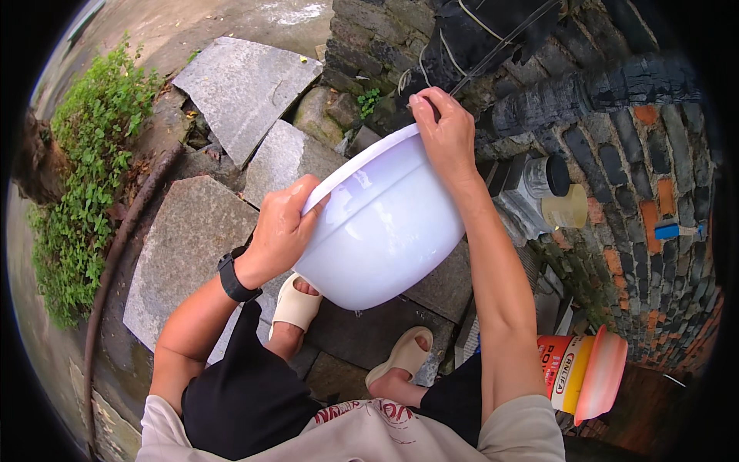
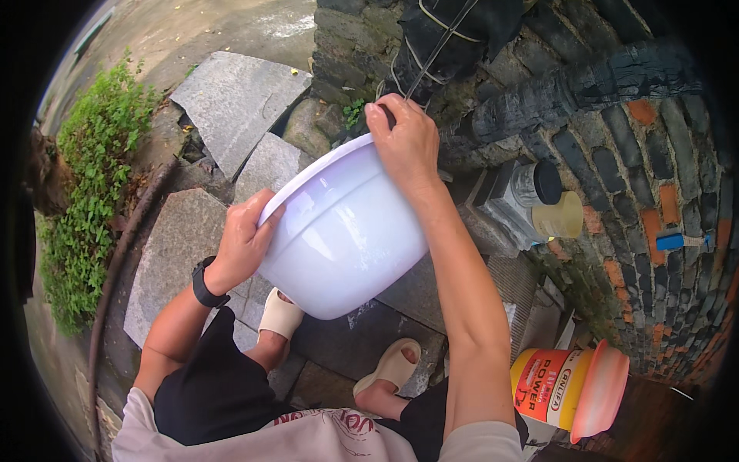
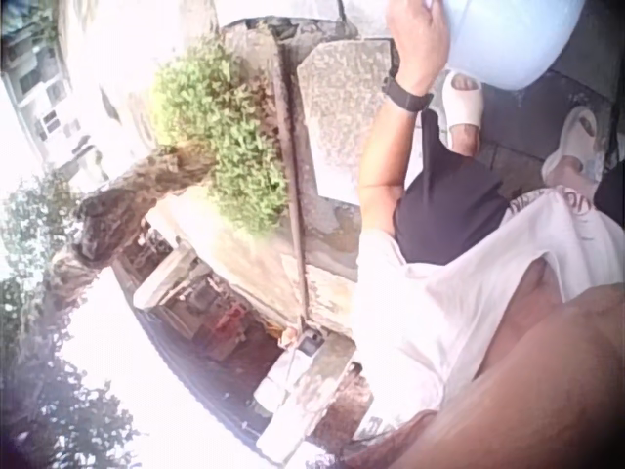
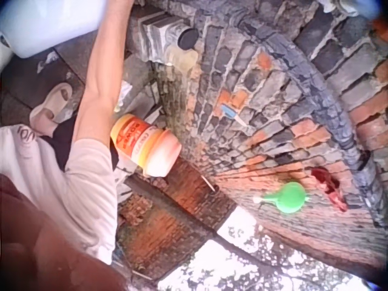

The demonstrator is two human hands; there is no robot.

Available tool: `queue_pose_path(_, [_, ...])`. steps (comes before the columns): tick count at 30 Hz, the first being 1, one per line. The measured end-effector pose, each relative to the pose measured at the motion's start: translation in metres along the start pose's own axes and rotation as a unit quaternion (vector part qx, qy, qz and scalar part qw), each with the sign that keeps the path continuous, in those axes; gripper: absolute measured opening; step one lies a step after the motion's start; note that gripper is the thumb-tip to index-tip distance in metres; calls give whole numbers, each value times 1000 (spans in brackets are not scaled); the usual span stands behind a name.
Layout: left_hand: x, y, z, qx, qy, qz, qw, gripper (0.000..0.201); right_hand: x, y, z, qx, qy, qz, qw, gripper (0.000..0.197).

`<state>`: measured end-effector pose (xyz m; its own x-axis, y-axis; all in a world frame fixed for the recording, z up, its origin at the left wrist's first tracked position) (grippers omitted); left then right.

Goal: The person cleans a white basin by scrubbing the outer and inner surfaces with a sponge under a stream of water, then rinses the basin and the sponge.

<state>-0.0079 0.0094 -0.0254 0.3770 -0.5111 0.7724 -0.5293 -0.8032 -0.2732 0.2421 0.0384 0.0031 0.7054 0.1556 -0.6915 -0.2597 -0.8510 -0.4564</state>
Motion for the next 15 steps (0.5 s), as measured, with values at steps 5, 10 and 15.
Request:
queue_pose_path(5, [-16, 13, -12, 12, 14, -35, 999, 10, -77, 24, 27, -93, 17, -205, 974, 20])
queue_pose_path(10, [-25, 20, -15, 21, 32, 3, 999, 14, 70, -5, -20, -122, -194, 70, 971, 24])
queue_pose_path(15, [-10, -9, -24, -83, 21, -21, 996, 18, 6, 2, -20, -35, -25, 42, 998, 23])
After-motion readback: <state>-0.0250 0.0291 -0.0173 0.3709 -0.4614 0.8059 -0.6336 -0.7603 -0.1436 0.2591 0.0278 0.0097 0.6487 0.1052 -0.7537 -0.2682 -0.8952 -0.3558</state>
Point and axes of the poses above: each hand's wrist, its own y-axis away from the middle knuckle, its own z-axis out of the palm, x = y × z, the point moved 3 cm from there along -y, towards the middle knuckle, and after that the axes turned 4 degrees about -y, right-handed, at the moved point
